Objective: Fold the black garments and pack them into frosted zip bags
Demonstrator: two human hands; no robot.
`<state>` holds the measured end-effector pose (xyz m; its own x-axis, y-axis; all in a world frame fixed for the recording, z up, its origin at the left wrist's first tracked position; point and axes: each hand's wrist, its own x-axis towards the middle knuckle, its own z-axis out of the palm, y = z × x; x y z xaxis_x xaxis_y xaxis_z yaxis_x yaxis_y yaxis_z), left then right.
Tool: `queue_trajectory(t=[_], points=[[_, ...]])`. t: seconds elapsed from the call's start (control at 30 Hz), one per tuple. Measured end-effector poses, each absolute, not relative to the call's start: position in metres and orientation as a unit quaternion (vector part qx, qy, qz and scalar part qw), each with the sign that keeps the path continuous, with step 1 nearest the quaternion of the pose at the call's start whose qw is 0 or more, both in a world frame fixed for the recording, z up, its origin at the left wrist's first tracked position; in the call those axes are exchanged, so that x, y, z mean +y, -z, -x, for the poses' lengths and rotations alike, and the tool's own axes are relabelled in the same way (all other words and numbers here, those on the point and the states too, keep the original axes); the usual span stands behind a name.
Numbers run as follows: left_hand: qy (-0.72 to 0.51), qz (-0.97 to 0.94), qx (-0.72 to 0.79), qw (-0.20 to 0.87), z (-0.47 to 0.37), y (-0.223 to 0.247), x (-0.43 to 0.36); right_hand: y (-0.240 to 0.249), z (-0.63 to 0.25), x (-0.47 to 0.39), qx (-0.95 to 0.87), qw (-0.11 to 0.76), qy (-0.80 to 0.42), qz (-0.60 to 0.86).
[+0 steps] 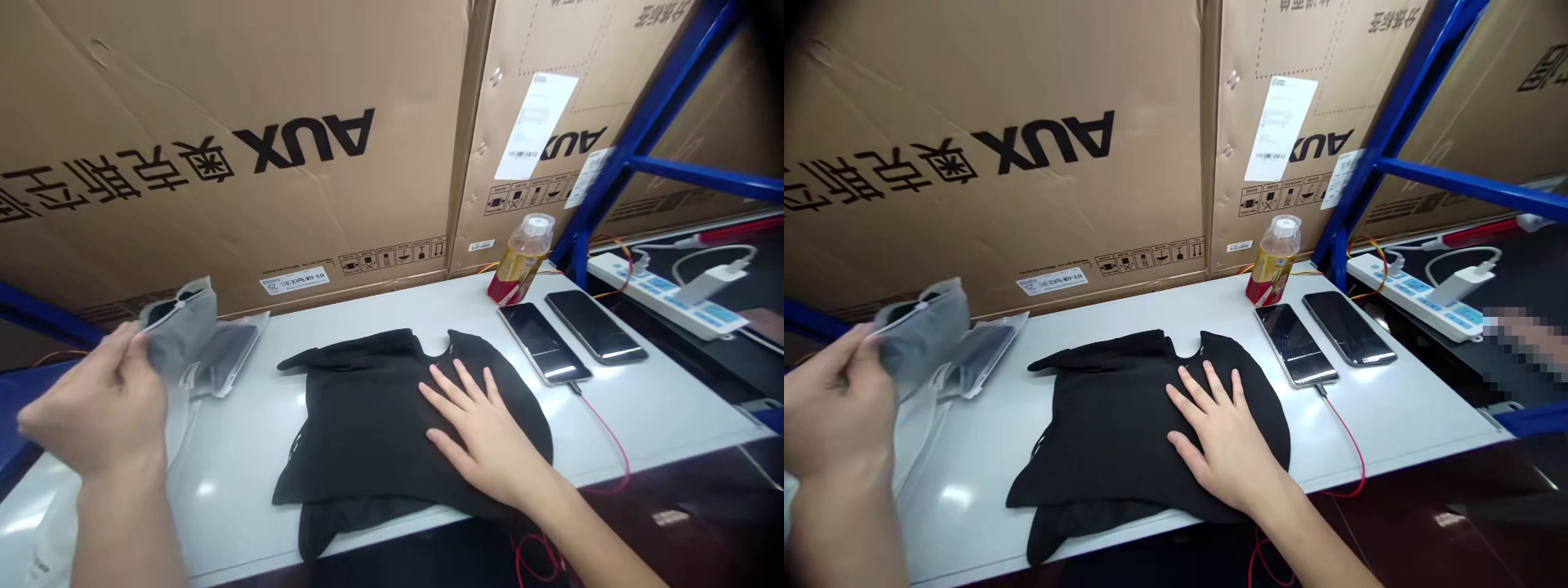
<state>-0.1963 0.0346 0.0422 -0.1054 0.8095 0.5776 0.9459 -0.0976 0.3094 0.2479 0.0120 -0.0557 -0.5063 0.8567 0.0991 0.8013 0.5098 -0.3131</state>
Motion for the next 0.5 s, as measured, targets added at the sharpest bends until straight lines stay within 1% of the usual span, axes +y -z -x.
queue_trajectory(t=[0.03, 0.07, 0.1, 0.13, 0.2, 0.3, 0.4, 0.5], points=[[0.371, 0.622, -0.661, 0.200, 0.166, -0.042, 0.021, 0.056, -0.248, 0.012, -0.860, 0.123, -0.114, 0.482], [0.361, 0.627, -0.649, 0.236, 0.133, -0.038, 0.008, 0.056, -0.248, 0.012, -0.860, 0.124, -0.115, 0.482], [0.342, 0.661, -0.620, 0.246, 0.101, -0.030, -0.005, 0.056, -0.248, 0.012, -0.860, 0.125, -0.116, 0.482], [0.311, 0.716, -0.577, 0.240, 0.072, -0.020, -0.016, 0.056, -0.248, 0.012, -0.859, 0.125, -0.117, 0.482], [0.261, 0.800, -0.515, 0.162, 0.029, 0.004, -0.033, 0.057, -0.249, 0.012, -0.859, 0.126, -0.118, 0.481], [0.227, 0.838, -0.486, 0.104, 0.005, 0.031, -0.044, 0.058, -0.252, 0.012, -0.860, 0.140, -0.123, 0.475], [0.238, 0.831, -0.495, 0.089, 0.007, 0.029, -0.045, 0.056, -0.253, 0.011, -0.847, 0.195, -0.121, 0.479], [0.256, 0.827, -0.497, 0.057, 0.009, 0.006, -0.032, 0.048, -0.246, 0.009, -0.814, 0.254, -0.133, 0.505]])
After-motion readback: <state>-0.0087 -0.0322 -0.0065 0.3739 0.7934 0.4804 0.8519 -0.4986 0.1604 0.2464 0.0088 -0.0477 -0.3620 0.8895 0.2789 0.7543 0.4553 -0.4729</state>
